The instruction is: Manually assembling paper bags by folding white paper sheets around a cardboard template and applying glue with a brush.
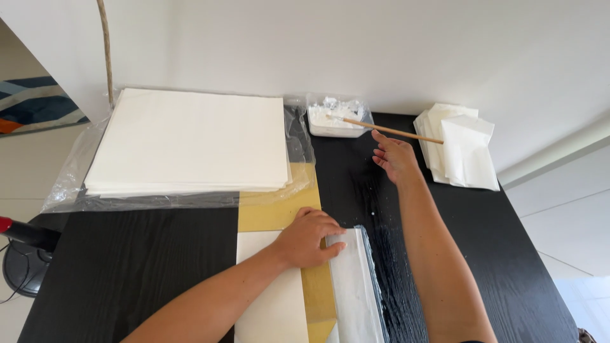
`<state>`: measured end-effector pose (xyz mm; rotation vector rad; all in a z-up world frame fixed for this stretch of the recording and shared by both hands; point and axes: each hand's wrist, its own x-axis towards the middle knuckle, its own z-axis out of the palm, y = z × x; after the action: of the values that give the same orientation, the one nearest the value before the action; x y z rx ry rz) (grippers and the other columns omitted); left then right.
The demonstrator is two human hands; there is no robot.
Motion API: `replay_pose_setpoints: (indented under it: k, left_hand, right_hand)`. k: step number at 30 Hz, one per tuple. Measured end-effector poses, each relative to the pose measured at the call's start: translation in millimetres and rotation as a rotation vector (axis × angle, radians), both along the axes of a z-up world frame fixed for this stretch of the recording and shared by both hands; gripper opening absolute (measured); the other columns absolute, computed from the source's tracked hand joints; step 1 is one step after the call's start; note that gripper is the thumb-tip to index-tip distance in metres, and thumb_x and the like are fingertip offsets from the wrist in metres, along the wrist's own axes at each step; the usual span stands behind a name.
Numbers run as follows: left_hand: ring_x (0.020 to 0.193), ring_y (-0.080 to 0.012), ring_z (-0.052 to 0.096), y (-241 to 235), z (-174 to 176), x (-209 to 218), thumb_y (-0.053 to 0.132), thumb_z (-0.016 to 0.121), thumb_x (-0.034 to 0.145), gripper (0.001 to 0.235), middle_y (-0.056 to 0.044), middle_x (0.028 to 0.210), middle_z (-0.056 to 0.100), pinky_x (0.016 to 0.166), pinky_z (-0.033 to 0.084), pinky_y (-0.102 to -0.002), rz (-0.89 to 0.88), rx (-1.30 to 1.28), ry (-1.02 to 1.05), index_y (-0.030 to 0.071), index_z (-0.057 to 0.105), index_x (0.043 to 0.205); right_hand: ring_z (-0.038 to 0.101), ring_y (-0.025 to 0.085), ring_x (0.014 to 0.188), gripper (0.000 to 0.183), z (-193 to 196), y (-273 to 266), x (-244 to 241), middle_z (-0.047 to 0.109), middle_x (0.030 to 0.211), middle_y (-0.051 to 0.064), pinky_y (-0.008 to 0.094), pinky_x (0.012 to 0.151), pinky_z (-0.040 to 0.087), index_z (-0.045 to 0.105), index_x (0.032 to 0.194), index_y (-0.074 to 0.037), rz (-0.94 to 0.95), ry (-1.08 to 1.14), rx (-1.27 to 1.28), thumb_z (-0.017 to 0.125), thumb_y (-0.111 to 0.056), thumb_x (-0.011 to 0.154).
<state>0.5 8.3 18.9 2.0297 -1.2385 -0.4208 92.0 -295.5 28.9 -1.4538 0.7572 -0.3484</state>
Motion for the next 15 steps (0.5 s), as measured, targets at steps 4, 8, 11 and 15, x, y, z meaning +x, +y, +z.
replay_pose_setpoints:
  k: [4,8,11,15]
  left_hand:
    - [0.13,-0.0272,0.059,1,11,-2,0.037,0.058,0.097,0.046,-0.012,0.124,0.072,0.121,0.022,-0.05,0.002,0.019,0.039,0.007,0.069,0.13]
    - [0.128,-0.0283,0.06,1,9,-1,0.035,0.062,0.095,0.048,-0.014,0.124,0.07,0.121,0.025,-0.049,0.053,-0.008,0.055,0.007,0.066,0.133]
    - [0.125,-0.0348,0.06,1,3,-1,0.027,0.063,0.095,0.045,-0.016,0.121,0.066,0.119,0.031,-0.049,0.112,-0.134,0.096,0.003,0.062,0.133]
    - [0.132,-0.0347,0.054,2,17,-6,0.03,0.057,0.1,0.045,-0.013,0.125,0.06,0.114,0.039,-0.047,0.165,-0.028,0.232,0.006,0.055,0.138]
  right_hand:
    - [0.067,0.018,0.084,0.074,5,-7,-35,0.055,0.106,0.011,0.031,0.073,0.065,0.051,0.128,0.004,0.087,0.107,-0.136,0.093,-0.039,0.084]
    - [0.067,0.022,0.09,0.035,41,46,-96,0.068,0.101,0.013,0.034,0.076,0.059,0.07,0.115,-0.001,0.337,0.157,-0.545,0.081,-0.025,0.091]
    - [0.073,0.027,0.101,0.024,57,83,-136,0.078,0.101,0.014,0.042,0.086,0.059,0.075,0.106,-0.008,0.73,0.217,-0.694,0.075,-0.019,0.085]
    - [0.068,0.032,0.119,0.033,58,108,-155,0.075,0.117,0.015,0.044,0.099,0.056,0.071,0.118,-0.009,0.988,0.384,-0.907,0.069,-0.021,0.087]
